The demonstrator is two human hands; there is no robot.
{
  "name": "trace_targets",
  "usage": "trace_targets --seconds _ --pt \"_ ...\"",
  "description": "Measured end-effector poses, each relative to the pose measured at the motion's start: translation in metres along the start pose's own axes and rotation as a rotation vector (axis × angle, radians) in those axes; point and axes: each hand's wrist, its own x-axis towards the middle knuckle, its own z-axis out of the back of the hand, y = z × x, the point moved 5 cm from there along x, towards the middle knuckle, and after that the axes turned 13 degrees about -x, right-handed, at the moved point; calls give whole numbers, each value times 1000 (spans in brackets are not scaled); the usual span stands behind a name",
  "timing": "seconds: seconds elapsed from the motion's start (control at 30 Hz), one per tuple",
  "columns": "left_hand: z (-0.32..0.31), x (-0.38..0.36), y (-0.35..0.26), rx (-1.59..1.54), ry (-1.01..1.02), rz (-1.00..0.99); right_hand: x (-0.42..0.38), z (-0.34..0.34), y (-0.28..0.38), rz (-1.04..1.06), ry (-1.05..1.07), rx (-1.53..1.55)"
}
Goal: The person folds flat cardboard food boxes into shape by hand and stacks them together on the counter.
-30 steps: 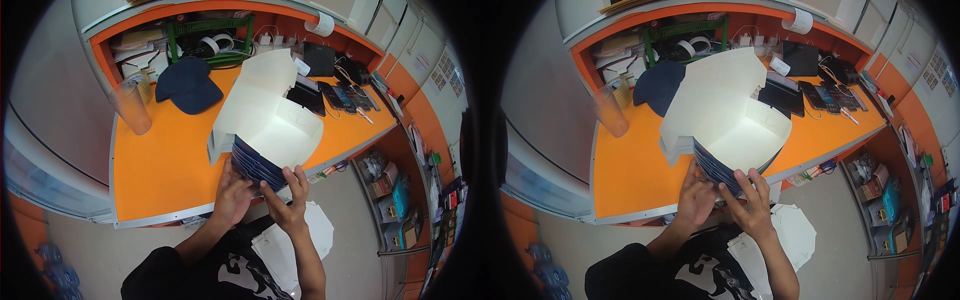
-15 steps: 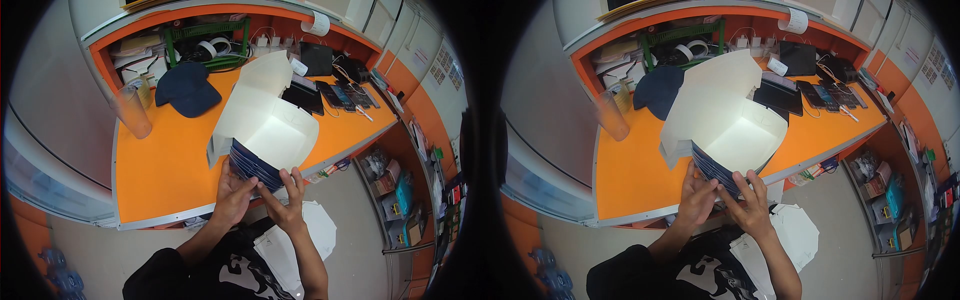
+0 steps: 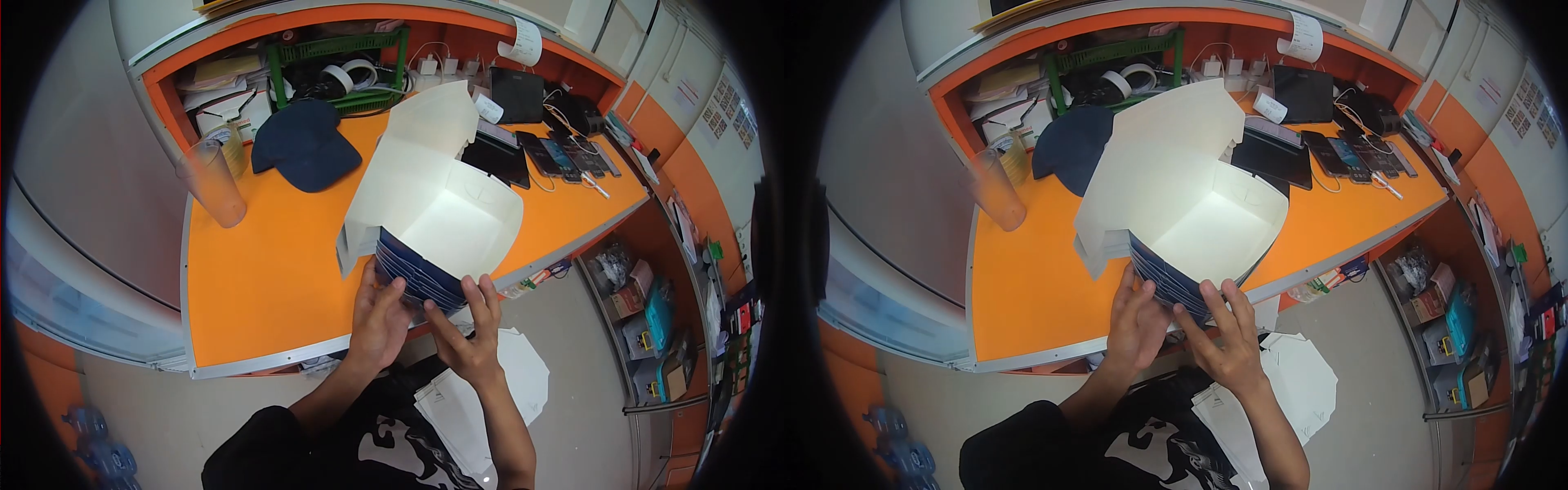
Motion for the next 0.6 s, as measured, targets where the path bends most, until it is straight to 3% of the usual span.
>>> trace_targets --seconds 0.3,0.47,0.53,0.6 --pt "-1 -1 -1 -8 -11 -4 1 1 1 -15 -4 -1" --pt "-2 -1 -15 137 -98 -2 1 7 1 26 12 84" --pt "0 2 -29 177 -137 -28 7 22 -7 -6 3 84" --pt "-2 1 -48 227 -132 -96 20 30 -28 -168 -13 126"
